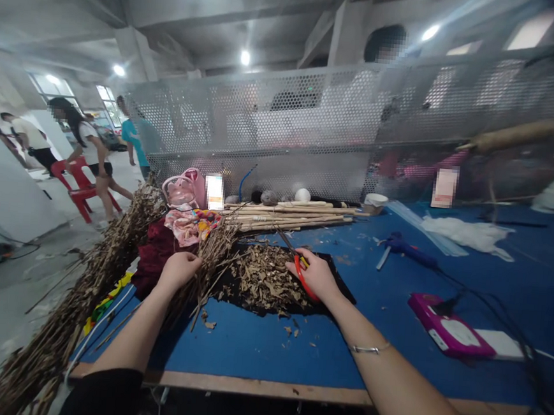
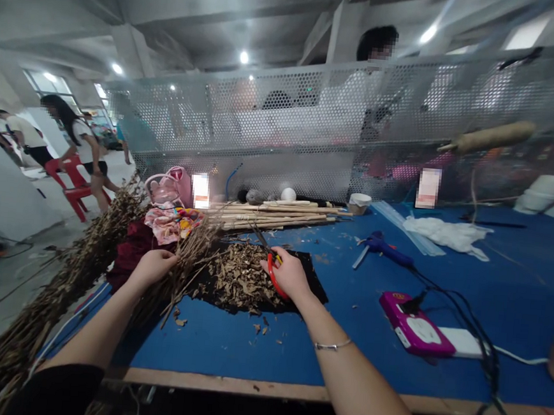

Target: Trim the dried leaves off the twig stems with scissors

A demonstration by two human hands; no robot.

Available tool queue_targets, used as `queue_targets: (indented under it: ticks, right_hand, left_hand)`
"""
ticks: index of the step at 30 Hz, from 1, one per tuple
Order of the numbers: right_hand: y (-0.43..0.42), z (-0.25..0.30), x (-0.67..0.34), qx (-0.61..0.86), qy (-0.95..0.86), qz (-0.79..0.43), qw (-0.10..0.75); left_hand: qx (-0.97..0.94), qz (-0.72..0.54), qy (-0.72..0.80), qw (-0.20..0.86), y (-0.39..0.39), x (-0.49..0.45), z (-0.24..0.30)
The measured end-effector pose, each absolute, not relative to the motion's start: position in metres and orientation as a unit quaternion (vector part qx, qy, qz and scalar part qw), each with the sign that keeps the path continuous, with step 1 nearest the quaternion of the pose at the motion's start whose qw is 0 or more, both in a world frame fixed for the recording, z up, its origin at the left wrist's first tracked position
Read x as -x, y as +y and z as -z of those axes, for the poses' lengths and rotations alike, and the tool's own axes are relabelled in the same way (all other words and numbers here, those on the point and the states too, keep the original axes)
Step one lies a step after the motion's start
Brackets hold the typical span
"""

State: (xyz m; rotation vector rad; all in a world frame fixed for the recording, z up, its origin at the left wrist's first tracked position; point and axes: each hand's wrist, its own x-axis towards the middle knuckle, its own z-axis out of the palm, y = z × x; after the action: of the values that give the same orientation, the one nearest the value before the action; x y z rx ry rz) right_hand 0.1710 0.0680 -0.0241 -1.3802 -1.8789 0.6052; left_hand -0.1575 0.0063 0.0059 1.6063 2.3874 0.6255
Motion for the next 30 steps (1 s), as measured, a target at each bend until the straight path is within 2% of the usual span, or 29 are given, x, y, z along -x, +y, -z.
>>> queue_targets:
  ticks: [5, 9, 13, 16, 22, 25, 30]
  right_hand:
    - [0.070, 0.026, -0.171, 0.533, -0.730, -0.234, 0.358]
    - [0.072, 0.029, -0.171, 0.526, -0.730, -0.244, 0.362]
    - [0.071, 0.029, -0.171, 0.532, -0.724, -0.250, 0.361]
    - [0.071, 0.028, -0.171, 0.532, -0.728, -0.246, 0.356]
    - [0.071, 0.030, -0.171, 0.523, -0.732, -0.243, 0.363]
    - [0.072, 0.030, -0.171, 0.523, -0.731, -0.241, 0.365]
    - [0.073, 0.032, -0.170, 0.527, -0.732, -0.246, 0.356]
  left_hand:
    - [-0.540, -0.282, 0.788, 0.093, 0.006, 0.157, -0.015]
    - [-0.517, -0.401, 0.748, 0.110, 0.006, 0.154, -0.020]
    - [-0.444, -0.534, 0.679, 0.237, 0.010, 0.153, -0.021]
    - [-0.413, -0.564, 0.627, 0.345, 0.012, 0.156, -0.021]
    - [-0.395, -0.551, 0.616, 0.401, 0.004, 0.159, -0.030]
    - [-0.455, -0.540, 0.623, 0.337, -0.008, 0.157, -0.044]
    - [-0.586, -0.501, 0.636, 0.001, -0.036, 0.148, -0.069]
